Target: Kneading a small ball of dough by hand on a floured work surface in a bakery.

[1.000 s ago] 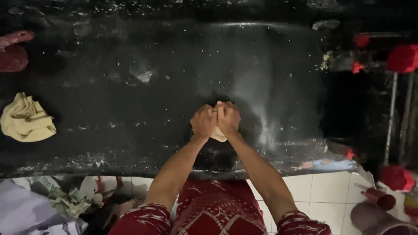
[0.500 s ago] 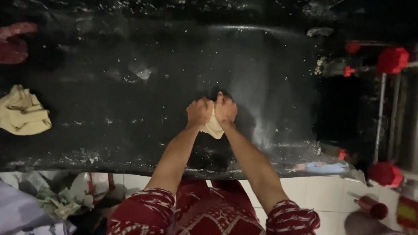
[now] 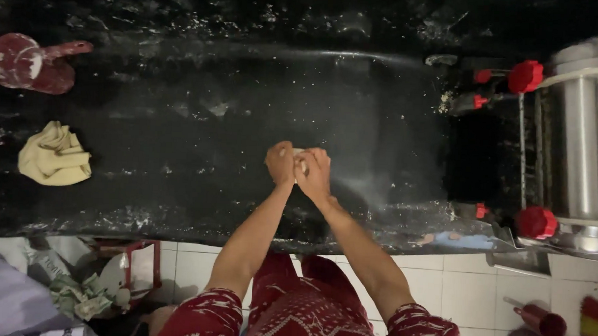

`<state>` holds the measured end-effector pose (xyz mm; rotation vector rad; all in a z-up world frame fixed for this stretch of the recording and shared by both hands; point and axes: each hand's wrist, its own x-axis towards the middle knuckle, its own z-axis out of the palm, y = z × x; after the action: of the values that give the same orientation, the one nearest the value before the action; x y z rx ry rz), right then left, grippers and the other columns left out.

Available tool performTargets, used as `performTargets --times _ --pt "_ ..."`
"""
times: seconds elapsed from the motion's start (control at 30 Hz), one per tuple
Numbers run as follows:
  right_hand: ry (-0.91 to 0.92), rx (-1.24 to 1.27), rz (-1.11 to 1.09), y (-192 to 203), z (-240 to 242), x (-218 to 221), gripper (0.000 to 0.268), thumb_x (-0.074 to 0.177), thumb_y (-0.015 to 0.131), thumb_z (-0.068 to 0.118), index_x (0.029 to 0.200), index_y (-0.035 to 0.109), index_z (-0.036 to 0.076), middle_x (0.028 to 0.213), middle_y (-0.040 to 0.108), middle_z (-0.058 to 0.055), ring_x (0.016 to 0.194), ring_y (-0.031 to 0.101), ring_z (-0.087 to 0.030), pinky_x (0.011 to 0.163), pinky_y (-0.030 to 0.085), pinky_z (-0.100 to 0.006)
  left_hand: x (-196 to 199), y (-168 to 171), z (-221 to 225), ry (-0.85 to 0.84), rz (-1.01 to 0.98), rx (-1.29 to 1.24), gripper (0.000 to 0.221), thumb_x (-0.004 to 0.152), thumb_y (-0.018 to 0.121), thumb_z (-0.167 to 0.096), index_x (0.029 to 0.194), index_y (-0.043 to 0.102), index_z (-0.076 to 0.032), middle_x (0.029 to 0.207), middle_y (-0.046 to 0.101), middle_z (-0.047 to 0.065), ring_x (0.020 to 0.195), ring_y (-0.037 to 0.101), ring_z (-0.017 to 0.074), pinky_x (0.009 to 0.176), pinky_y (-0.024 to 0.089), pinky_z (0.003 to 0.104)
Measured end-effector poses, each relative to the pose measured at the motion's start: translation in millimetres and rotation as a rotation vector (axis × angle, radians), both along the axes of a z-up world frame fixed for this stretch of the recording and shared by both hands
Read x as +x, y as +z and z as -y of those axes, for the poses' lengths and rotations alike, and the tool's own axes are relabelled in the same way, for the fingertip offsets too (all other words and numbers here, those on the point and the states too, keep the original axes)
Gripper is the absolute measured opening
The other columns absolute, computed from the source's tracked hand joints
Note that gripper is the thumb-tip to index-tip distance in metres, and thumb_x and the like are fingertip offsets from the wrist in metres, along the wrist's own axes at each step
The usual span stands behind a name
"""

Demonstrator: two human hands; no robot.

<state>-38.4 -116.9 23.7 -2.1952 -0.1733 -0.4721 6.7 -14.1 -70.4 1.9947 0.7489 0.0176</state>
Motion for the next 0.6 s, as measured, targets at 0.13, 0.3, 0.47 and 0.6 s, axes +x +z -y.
performTargets --times 0.13,0.3,0.47,0.6 --pt "0.009 -0.015 -0.143 16.2 -4.9 9.0 0.018 0.085 0.071 0.007 0.103 0.070 0.006 0.105 0.057 -0.012 0.106 0.056 -0.037 0.090 0.045 -0.046 -10.6 57.2 0.3 0.124 -0.124 -0.119 0.033 0.092 0.065 -0.044 0.117 0.072 -0.023 0.124 0.068 0.005 0.119 0.064 0.0272 0.103 0.053 0.042" --pt "-0.113 0.150 -0.806 0.3 4.2 56.3 0.031 0.104 0.046 0.032 0.115 0.070 0.017 0.115 0.072 -0.012 0.117 0.066 -0.039 0.098 0.050 -0.053 -8.2 167.3 26.4 0.386 -0.215 -0.374 0.056 0.089 0.057 -0.061 0.115 0.075 -0.015 0.123 0.071 0.012 0.122 0.065 0.0326 0.105 0.051 0.047" --pt "-0.155 -0.106 -0.926 17.0 -7.5 53.4 0.045 0.103 0.042 0.050 0.114 0.074 0.020 0.110 0.076 -0.012 0.109 0.071 -0.038 0.094 0.055 -0.053 -6.1 85.0 28.1 0.366 -0.262 -0.091 0.039 0.087 0.063 -0.055 0.110 0.075 -0.026 0.111 0.073 0.001 0.112 0.070 0.0254 0.098 0.056 0.042" --pt "-0.150 -0.140 -1.053 17.4 -13.1 39.2 0.045 0.098 0.045 0.059 0.116 0.074 0.029 0.108 0.077 -0.009 0.109 0.072 -0.036 0.097 0.055 -0.053 -31.2 74.2 31.2 0.247 -0.027 0.033 0.034 0.100 0.052 -0.040 0.117 0.071 -0.017 0.114 0.073 0.009 0.114 0.067 0.0303 0.097 0.052 0.047"
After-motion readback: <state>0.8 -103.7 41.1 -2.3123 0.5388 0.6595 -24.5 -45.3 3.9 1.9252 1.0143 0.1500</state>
